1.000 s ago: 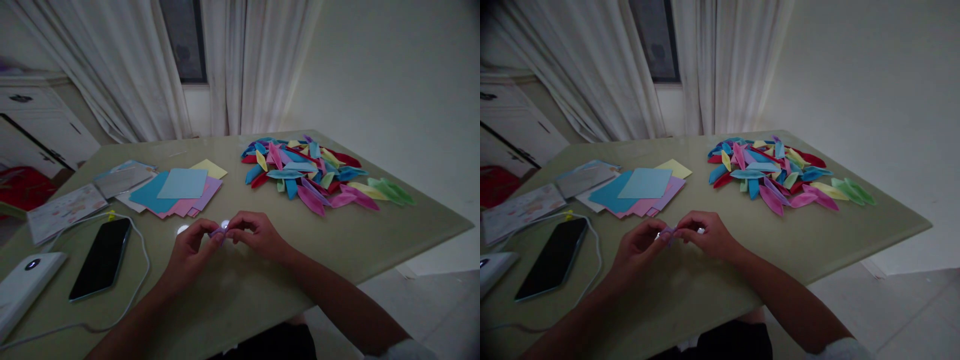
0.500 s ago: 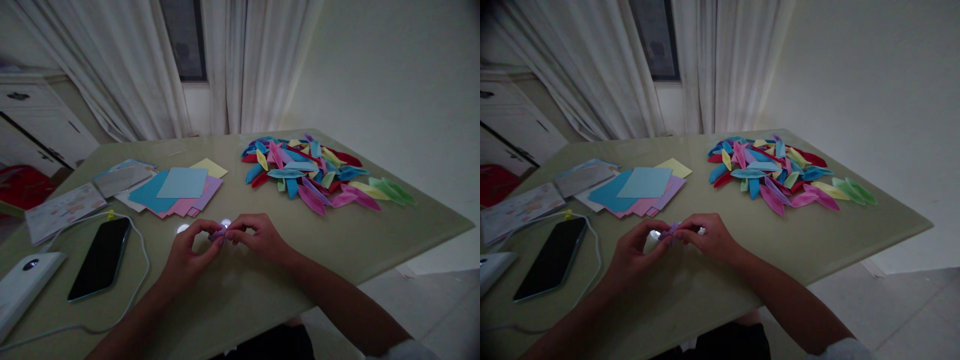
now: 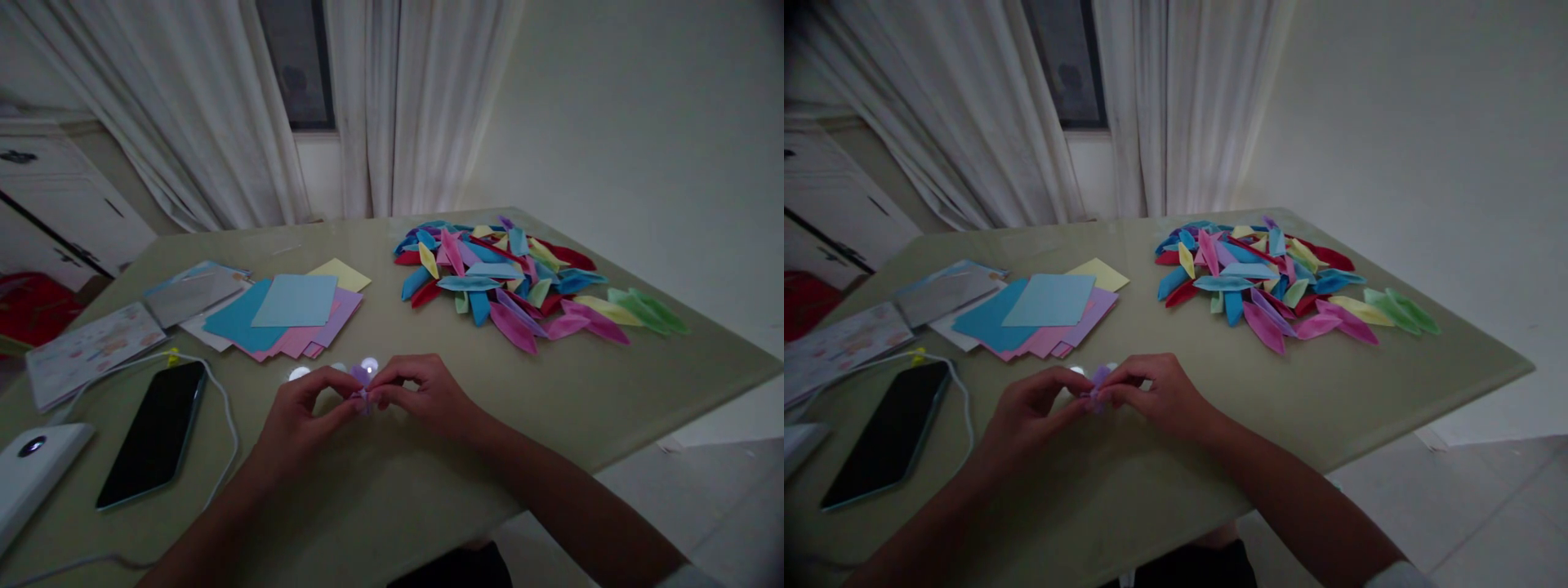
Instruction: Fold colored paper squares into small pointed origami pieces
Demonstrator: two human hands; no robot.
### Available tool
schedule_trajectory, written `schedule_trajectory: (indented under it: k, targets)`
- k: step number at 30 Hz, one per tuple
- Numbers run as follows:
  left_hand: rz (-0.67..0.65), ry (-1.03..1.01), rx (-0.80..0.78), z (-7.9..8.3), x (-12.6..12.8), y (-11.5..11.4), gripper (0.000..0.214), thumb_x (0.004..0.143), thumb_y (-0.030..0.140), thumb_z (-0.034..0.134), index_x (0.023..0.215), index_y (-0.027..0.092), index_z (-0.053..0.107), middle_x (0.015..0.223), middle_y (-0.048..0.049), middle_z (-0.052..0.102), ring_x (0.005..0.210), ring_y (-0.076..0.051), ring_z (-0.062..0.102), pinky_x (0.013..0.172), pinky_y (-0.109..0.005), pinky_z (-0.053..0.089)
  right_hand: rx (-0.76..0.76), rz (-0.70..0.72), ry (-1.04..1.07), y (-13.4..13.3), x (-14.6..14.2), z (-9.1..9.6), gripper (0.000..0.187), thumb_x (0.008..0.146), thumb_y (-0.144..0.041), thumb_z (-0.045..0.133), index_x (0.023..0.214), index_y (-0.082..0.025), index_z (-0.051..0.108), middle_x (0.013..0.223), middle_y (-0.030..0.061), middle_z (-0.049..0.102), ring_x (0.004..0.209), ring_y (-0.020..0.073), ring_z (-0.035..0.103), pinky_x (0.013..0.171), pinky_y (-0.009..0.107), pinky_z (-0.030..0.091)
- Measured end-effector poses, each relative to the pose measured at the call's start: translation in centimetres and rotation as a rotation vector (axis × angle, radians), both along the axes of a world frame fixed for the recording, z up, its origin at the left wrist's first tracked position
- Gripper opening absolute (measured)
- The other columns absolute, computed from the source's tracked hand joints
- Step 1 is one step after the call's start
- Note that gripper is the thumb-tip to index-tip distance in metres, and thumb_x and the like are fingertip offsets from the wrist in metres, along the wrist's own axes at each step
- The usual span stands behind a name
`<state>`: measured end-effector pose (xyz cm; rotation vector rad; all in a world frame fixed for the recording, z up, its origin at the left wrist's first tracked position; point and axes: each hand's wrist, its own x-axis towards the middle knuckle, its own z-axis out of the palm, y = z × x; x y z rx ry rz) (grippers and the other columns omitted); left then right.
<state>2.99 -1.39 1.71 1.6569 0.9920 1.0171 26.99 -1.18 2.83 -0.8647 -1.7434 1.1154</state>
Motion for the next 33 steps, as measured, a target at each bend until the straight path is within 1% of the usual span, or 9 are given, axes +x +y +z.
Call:
schedule_trajectory:
  k: [3,5,10,15,19,23,28,31,33]
  targets:
    - [-0.042,0.006,-0.059,0.14,-0.01,0.04,0.013,0.081,0.029,0.094,0.086,0.025,0.084,0.083,-0.0012,0.082,0.080,-0.021,0.074,0.077,-0.030,0.053,-0.045,0.037,0.004,-0.01,0.07,0.10,0.006,0.093,-0.027,0.087,0.095,-0.021,0.088,0.083,0.0019,0.081,0.072,0.0157,0.074,0.072,0.027,0.055]
    - [-0.050,0.011,-0.079,0.25,0.16,-0.10,0.013,0.080,0.029,0.095,0.083,0.025,0.083,0.083,-0.0013,0.082,0.079,-0.021,0.074,0.077,-0.031,0.052,-0.054,0.057,0.008,-0.01,0.13,0.21,0.007,0.092,-0.027,0.088,0.096,-0.021,0.088,0.083,0.0021,0.081,0.074,0.0155,0.074,0.072,0.026,0.055]
    - [-0.093,-0.070,-0.061,0.20,0.39,-0.22,0.009,0.087,0.030,0.090,0.089,0.025,0.083,0.089,-0.0023,0.081,0.085,-0.021,0.073,0.082,-0.032,0.053,-0.051,0.078,0.019,0.12,0.27,0.48,0.011,0.093,-0.031,0.087,0.096,-0.021,0.087,0.086,0.0025,0.081,0.077,0.0161,0.074,0.075,0.027,0.056]
    - [-0.071,-0.092,-0.042,0.18,0.35,0.07,0.010,0.090,0.035,0.088,0.091,0.025,0.084,0.088,-0.0033,0.081,0.084,-0.021,0.073,0.080,-0.031,0.054,-0.084,0.088,0.063,0.25,0.28,0.37,0.016,0.093,-0.035,0.087,0.095,-0.020,0.086,0.084,0.0023,0.080,0.073,0.0155,0.073,0.072,0.027,0.056]
    - [-0.067,-0.097,-0.057,0.37,0.54,0.05,0.010,0.086,0.032,0.091,0.087,0.024,0.084,0.085,-0.0027,0.080,0.083,-0.020,0.073,0.079,-0.031,0.054,-0.059,0.072,0.024,0.16,0.24,0.26,0.011,0.092,-0.031,0.088,0.093,-0.020,0.086,0.084,0.0022,0.080,0.075,0.0154,0.073,0.073,0.027,0.055]
    - [-0.031,-0.107,-0.075,0.42,0.67,-0.01,0.017,0.079,0.030,0.096,0.084,0.023,0.081,0.083,-0.0029,0.080,0.081,-0.021,0.073,0.077,-0.032,0.055,-0.042,0.065,0.003,0.14,0.22,0.19,0.010,0.093,-0.031,0.086,0.094,-0.021,0.087,0.085,0.0023,0.081,0.076,0.0162,0.073,0.074,0.027,0.055]
    - [-0.062,-0.082,-0.112,0.19,0.55,-0.04,0.019,0.079,0.030,0.095,0.078,0.023,0.078,0.080,-0.0023,0.078,0.080,-0.022,0.072,0.078,-0.033,0.055,0.020,0.094,-0.029,0.15,0.30,0.05,0.013,0.094,-0.034,0.086,0.094,-0.021,0.086,0.085,0.0030,0.079,0.078,0.0169,0.072,0.075,0.029,0.054]
    - [-0.074,-0.062,-0.085,0.02,0.38,0.00,0.015,0.082,0.031,0.093,0.085,0.024,0.079,0.086,-0.0020,0.079,0.085,-0.023,0.073,0.082,-0.034,0.054,-0.018,0.114,-0.020,0.09,0.37,0.12,0.016,0.094,-0.036,0.086,0.097,-0.020,0.085,0.088,0.0034,0.079,0.079,0.0166,0.072,0.075,0.028,0.054]
    - [-0.024,-0.033,-0.015,-0.05,0.39,0.02,0.020,0.082,0.032,0.093,0.096,0.026,0.080,0.096,-0.0025,0.079,0.094,-0.024,0.073,0.087,-0.036,0.054,-0.052,0.123,0.008,-0.01,0.34,0.22,0.019,0.095,-0.038,0.084,0.099,-0.019,0.083,0.091,0.0040,0.079,0.081,0.0166,0.072,0.075,0.028,0.054]
